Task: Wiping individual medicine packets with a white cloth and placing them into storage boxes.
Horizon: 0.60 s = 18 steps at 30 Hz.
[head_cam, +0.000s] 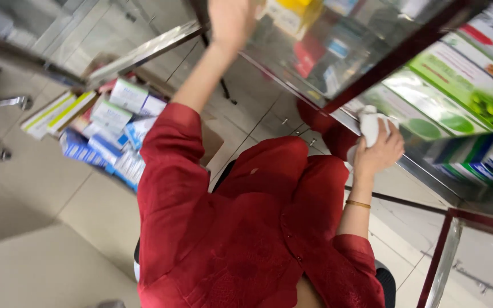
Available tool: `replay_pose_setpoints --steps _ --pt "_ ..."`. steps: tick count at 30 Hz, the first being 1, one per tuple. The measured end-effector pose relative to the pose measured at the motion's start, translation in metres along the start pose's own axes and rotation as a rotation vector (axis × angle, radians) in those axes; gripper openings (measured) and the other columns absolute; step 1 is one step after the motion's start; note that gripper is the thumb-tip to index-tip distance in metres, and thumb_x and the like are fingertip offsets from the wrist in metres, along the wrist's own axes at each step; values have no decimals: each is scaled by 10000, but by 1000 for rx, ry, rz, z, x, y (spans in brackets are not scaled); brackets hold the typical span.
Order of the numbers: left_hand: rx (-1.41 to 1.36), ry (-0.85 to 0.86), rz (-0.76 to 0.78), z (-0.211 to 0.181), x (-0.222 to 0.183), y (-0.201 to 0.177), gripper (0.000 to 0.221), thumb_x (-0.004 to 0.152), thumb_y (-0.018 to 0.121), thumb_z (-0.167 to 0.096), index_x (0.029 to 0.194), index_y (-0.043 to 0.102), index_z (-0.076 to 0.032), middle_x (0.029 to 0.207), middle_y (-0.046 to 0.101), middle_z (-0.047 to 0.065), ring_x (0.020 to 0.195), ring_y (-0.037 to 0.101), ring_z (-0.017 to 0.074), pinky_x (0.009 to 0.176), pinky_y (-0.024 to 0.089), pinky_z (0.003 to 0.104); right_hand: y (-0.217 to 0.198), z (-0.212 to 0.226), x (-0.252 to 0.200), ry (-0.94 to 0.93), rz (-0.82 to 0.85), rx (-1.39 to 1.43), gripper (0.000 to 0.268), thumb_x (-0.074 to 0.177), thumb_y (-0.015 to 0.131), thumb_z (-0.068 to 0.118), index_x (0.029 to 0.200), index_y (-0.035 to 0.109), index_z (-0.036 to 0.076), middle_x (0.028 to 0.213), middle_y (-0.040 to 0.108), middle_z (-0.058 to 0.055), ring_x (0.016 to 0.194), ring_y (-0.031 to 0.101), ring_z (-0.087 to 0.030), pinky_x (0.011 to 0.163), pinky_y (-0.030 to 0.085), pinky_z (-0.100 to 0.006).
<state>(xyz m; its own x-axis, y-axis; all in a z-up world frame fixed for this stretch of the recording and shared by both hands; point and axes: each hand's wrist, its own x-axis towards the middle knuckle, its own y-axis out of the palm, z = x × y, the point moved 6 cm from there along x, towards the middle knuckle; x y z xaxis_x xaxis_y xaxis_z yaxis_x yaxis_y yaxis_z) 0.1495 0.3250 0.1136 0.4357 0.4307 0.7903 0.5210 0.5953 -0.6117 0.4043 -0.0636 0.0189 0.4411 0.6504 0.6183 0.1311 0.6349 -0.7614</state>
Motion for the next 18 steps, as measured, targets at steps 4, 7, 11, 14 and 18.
replay_pose_setpoints --steps 4,7,11,14,18 --pt "-131 -91 37 -43 -68 -108 574 801 783 -265 1325 621 -96 1272 611 175 1172 579 376 945 448 478 7 -8 -9 -52 -2 49 580 823 790 197 1387 667 136 1405 608 -101 1267 539 -341 1022 397 -473" --pt "-255 -140 146 -35 -126 -146 661 868 819 -227 1451 531 -105 1415 518 129 1289 525 340 1106 421 493 9 -10 -6 -74 -61 10 570 836 755 141 1401 674 137 1403 608 -102 1264 543 -333 1041 406 -471" --pt "-141 -374 176 25 -198 -184 675 829 862 -203 1427 557 -136 1420 550 89 1302 539 324 1119 422 479 4 -9 -6 -65 -76 12 464 914 747 113 1372 673 112 1413 616 -105 1249 548 -338 1016 409 -465" --pt "-23 -461 277 61 -226 -204 773 739 912 -271 1405 558 -103 1380 554 131 1266 518 353 1076 405 512 6 -9 -6 -73 -95 18 440 935 762 121 1366 674 111 1407 620 -102 1238 550 -336 1013 409 -467" --pt "-17 -361 584 69 -252 -196 995 496 946 -311 1378 556 -63 1339 553 178 1245 486 369 1024 389 524 1 -8 -6 -54 -92 24 461 884 731 100 1340 668 99 1419 619 -105 1248 546 -345 1015 399 -471"
